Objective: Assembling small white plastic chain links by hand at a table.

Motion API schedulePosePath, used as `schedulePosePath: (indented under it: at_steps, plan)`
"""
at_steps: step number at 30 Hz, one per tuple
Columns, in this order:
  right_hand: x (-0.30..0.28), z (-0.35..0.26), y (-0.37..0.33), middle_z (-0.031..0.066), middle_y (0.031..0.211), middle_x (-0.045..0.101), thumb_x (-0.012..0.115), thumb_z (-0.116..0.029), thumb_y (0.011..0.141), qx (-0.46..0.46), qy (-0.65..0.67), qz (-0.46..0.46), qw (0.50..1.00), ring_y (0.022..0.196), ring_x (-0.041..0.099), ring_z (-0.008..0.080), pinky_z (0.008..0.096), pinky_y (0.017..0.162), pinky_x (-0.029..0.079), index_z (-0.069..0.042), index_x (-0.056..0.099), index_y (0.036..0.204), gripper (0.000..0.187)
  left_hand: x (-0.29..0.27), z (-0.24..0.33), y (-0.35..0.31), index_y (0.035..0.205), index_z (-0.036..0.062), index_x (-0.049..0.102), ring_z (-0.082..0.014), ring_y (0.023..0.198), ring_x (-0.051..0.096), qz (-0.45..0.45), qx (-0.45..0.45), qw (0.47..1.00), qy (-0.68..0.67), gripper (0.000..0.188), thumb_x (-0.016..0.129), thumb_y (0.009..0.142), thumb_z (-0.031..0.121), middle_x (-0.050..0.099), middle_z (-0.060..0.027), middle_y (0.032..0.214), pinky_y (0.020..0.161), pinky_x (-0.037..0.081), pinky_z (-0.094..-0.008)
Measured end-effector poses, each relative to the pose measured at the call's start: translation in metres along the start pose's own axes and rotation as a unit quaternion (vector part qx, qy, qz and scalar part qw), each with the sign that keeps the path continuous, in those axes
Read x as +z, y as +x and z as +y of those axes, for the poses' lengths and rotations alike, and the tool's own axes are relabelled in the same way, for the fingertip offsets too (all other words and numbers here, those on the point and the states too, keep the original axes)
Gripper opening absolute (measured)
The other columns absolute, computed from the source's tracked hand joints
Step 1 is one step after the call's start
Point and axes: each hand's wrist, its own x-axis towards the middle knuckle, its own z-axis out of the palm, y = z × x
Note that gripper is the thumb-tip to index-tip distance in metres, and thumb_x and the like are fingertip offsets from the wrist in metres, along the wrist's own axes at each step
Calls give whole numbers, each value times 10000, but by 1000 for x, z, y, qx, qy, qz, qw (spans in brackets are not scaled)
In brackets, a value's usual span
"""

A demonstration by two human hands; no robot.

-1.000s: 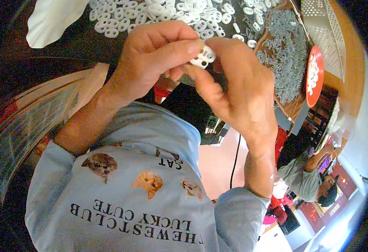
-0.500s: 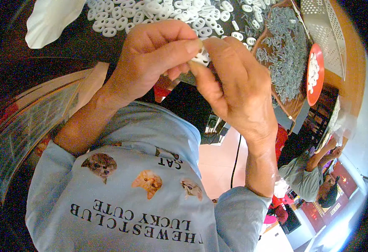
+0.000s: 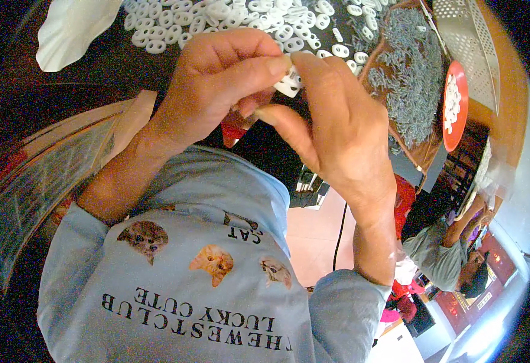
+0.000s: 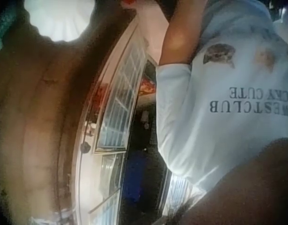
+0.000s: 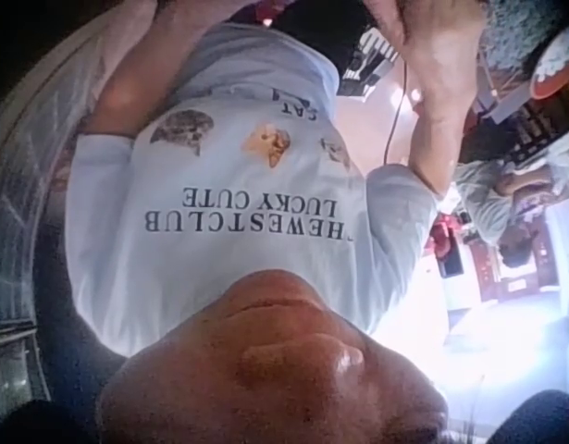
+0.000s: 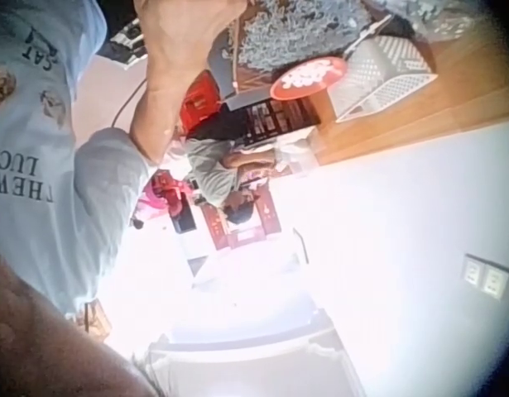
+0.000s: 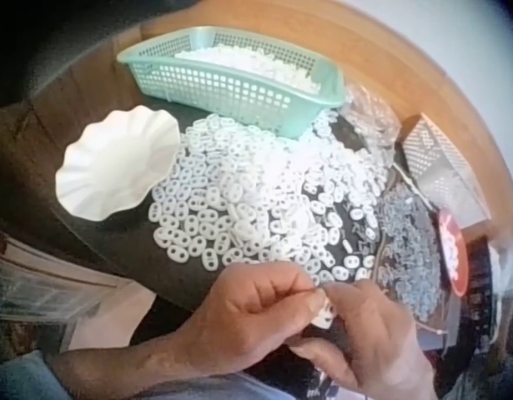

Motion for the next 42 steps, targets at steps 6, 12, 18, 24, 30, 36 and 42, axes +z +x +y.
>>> schedulePosePath:
  at_steps: [6,12,18,24,30,36,42]
  plan:
    - [4,3,2,123,763,531,635,-289,822,-15,-89,-13,996,603,557,287,364,522,447,-19,519,930,313,1,5,-2,755,53,581,-9,470,390,-11,-10,1000,-3,176,545,870,181,461,53,555,423,290,-173]
    - [2,9,5,130,652,516,645,-263,811,-40,-62,-53,996,567,559,314,388,476,440,-24,488,820,286,3,3,-4,762,61,551,-12,513,361,-25,1,1000,9,169,519,867,189,412,71,575,449,257,-179]
    - [3,10,0,166,726,523,571,-239,866,-37,-28,-78,996,627,536,374,427,552,435,0,490,909,256,1,-2,-5,820,29,564,-23,610,410,-46,25,996,72,181,512,872,194,471,33,671,512,319,-195]
    - [7,14,-5,183,823,541,512,-228,905,-22,-7,-96,995,703,522,405,445,632,428,8,497,982,249,7,-12,-1,689,-12,440,-207,523,435,0,203,965,164,176,469,818,103,413,-110,585,509,360,-334]
    - [9,16,-6,183,805,538,518,-178,895,-33,11,-81,996,684,518,405,441,619,426,3,514,970,196,5,-7,-5,771,58,525,-27,610,384,-36,20,998,52,160,492,858,189,420,59,661,523,299,-196]
    - [10,18,-3,194,784,540,566,-146,848,-46,6,-61,997,672,524,398,446,604,418,-4,520,975,197,7,-3,-4,739,83,494,-22,574,329,-28,-23,999,-1,172,472,865,198,360,78,627,499,252,-200]
    - [-2,17,-7,168,788,542,620,-235,824,-61,-3,-72,996,616,536,340,402,564,425,8,507,997,319,7,-3,-7,708,5,489,-76,560,411,-4,36,998,59,190,481,843,139,441,-27,576,509,346,-272]
